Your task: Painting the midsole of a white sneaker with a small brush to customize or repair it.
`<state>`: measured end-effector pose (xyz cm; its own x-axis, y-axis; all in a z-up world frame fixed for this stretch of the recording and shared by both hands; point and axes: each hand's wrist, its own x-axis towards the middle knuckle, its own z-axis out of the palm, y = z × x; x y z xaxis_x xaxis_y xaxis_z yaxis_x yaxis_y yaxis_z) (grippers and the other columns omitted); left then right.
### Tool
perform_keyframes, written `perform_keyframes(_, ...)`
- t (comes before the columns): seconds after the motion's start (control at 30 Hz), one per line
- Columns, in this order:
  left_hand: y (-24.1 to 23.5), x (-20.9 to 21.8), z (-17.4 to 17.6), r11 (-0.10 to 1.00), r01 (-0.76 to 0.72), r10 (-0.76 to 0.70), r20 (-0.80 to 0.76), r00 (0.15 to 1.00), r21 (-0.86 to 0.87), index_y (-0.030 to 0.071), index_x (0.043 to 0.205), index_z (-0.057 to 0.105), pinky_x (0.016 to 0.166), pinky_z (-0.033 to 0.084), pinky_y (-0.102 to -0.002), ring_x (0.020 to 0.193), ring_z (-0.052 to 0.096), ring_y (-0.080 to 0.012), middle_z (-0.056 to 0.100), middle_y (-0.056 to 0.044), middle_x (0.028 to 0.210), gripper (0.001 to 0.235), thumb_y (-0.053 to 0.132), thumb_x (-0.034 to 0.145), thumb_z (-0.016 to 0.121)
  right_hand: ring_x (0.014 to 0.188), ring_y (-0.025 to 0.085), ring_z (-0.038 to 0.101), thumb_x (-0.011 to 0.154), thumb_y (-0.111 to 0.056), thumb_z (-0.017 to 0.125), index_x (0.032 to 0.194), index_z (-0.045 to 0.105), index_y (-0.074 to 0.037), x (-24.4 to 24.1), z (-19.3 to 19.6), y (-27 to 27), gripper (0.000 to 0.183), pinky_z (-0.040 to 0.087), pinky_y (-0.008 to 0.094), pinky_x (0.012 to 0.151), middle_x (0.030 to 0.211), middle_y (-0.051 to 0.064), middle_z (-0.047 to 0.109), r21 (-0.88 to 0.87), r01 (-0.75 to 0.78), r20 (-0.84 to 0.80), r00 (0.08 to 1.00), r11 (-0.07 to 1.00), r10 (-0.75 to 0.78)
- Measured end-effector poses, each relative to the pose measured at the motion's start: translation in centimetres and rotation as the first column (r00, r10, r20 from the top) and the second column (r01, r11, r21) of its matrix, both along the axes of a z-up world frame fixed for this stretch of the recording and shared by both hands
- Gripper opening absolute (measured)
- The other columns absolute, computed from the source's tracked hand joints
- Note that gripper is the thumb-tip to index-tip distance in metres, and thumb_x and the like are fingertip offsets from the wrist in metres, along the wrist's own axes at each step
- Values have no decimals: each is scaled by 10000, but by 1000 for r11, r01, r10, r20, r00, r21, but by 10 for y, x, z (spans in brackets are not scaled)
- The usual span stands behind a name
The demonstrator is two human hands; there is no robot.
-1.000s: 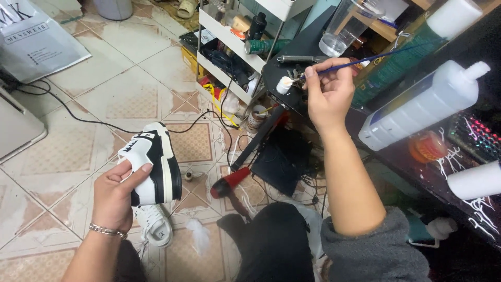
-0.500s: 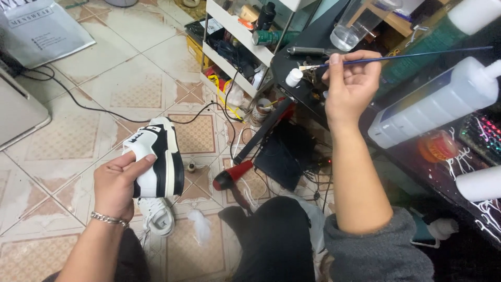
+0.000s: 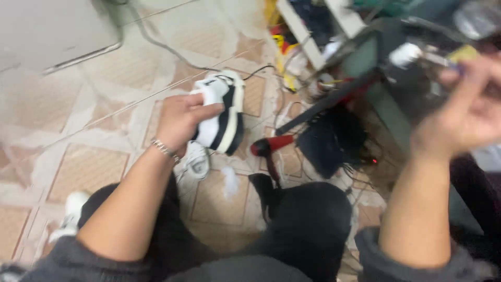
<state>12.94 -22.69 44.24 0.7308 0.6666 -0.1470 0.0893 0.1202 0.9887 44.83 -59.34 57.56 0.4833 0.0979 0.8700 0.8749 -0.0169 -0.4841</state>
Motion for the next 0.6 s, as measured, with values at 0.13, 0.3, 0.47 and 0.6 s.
perform_keyframes(0.13, 7, -4, 37, 986, 85, -117, -237, 964, -141, 131, 953, 970, 700, 566, -282, 725, 788, -110, 902, 0, 844, 102, 191, 930, 1049, 861, 365, 640, 1404, 122, 658, 1299, 429, -144, -106, -23, 49, 366, 482, 401, 851, 1097, 290, 631, 67, -201, -92, 974, 977, 207)
perform_keyframes(0.3, 16, -3, 32, 986, 120, -149, -284, 947, -116, 205, 616, 505, 597, 292, -338, 569, 313, -106, 447, 71, 614, 683, 216, 996, 1072, 904, 248, 732, 1264, -70, 763, 1234, 502, -183, -190, -86, 103, 286, 637, 289, 811, 1232, 248, 737, 165, -427, -440, 775, 889, 454)
perform_keyframes(0.47, 25, 7, 15, 995, 45, -69, -300, 951, -87, 189, 558, 556, 538, 274, -335, 535, 375, -94, 488, 71, 574, 699, 226, 883, 1174, 868, 236, 710, 1245, -33, 735, 1173, 470, -165, -231, -109, 123, 305, 698, 335, 900, 1195, 221, 722, 248, -508, -624, 568, 825, 537)
perform_keyframes(0.6, 33, 18, -1, 986, 135, -86, -404, 911, 93, 184, 570, 551, 584, 358, -386, 626, 467, -107, 510, 86, 630, 691, 402, 844, 1147, 879, 257, 696, 1219, 37, 726, 1137, 433, -138, -240, -110, 135, 352, 668, 349, 772, 1069, 182, 631, 157, -508, -580, 647, 847, 495)
